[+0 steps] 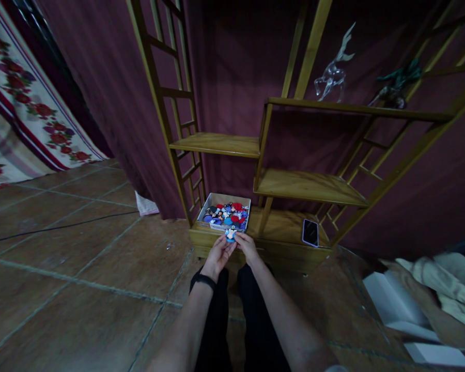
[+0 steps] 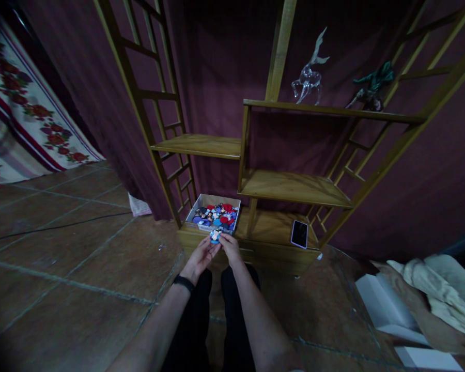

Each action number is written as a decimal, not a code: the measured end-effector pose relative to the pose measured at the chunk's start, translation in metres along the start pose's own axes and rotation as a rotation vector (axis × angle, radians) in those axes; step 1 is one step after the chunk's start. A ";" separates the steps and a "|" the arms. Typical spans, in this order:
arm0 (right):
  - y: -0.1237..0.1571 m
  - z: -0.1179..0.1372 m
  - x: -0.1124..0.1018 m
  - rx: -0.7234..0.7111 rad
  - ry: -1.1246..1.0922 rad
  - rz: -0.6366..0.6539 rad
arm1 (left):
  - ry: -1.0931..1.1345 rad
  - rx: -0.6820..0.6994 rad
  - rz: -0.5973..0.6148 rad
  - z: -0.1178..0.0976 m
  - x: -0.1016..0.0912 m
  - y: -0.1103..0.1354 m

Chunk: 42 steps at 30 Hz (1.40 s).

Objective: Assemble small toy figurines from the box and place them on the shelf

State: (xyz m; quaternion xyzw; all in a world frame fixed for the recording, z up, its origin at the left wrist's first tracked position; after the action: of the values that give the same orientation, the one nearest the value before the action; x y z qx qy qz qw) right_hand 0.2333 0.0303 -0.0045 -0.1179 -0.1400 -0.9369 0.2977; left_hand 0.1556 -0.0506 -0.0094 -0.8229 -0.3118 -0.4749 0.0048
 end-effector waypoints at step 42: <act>-0.004 0.002 -0.013 -0.034 0.075 -0.065 | -0.152 0.050 -0.047 -0.001 -0.005 0.001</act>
State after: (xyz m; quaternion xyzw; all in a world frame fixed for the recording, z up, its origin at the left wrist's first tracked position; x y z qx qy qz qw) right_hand 0.2414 0.0406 -0.0068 -0.0831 -0.1166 -0.9521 0.2704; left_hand 0.1536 -0.0541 -0.0133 -0.8487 -0.3422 -0.4031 -0.0095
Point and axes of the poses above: each hand's wrist, its own y-axis away from the middle knuckle, its own x-axis out of the palm, z = x × y, the point moved 6 cm from there along -y, towards the middle knuckle, and after that the axes turned 3 degrees about x, right-handed, at the moved point
